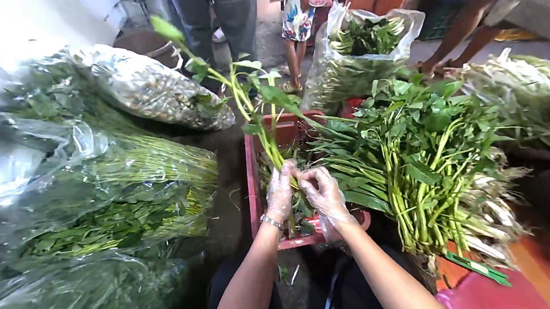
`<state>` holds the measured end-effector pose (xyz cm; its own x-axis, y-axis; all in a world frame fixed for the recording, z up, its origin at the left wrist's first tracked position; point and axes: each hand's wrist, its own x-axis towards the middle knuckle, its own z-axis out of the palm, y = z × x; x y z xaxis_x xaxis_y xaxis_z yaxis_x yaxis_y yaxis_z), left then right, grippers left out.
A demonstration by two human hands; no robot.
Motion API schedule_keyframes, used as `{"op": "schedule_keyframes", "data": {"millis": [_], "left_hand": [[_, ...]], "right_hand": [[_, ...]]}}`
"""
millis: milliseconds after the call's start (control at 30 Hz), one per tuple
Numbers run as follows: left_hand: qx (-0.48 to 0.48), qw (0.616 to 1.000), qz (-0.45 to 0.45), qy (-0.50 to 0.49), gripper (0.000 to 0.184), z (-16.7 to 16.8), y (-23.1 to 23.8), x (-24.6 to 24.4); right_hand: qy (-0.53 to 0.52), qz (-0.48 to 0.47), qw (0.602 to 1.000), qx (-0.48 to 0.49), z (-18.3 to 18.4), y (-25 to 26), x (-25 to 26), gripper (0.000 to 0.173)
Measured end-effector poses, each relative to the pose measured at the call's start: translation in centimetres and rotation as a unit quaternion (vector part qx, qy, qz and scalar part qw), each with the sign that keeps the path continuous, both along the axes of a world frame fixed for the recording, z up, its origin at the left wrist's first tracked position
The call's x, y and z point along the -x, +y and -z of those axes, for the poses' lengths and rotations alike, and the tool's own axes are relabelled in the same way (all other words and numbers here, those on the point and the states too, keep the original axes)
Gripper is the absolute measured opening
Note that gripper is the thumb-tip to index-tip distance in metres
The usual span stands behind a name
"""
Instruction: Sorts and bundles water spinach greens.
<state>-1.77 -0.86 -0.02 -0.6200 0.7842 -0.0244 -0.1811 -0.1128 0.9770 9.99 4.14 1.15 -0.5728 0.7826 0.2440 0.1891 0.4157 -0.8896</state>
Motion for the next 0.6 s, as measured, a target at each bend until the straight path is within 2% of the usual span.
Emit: {"op": "schedule_keyframes", "data": {"millis": [100, 200, 267, 367, 467, 600], "left_hand": [[-0.053, 0.998, -0.038, -0.026, 0.03, -0.6, 0.1, 0.2], [-0.081, 0.992, -0.064, -0.072, 0.026, -0.7, 0.4, 1.0], [-0.092, 0.99, -0.069, -0.085, 0.027, -0.3, 0.7, 1.3], [-0.105, 0.989, -0.053, -0.087, 0.033, 0.2, 0.8, 1.2], [-0.13, 0.988, -0.008, -0.08, 0.037, 0.3, 0.8, 0.7], [-0.145, 0.982, 0.068, -0.101, 0.038, 0.8, 0.6, 0.4]], "right_hand": [[-0.017, 0.021, 0.996, -0.085, -0.6, 0.5, -3.6, 0.021], [-0.04, 0.108, 0.982, -0.147, -1.1, 1.9, -9.4, 0.02], [-0.094, 0.185, 0.968, -0.139, -1.9, 2.7, -13.8, 0.021], [-0.209, 0.27, 0.938, -0.061, -3.1, 3.4, -18.3, 0.023], [-0.353, 0.247, 0.902, 0.017, -3.6, 4.0, -19.1, 0.028], [-0.404, 0.246, 0.881, 0.008, -2.3, 4.8, -17.7, 0.051]]}}
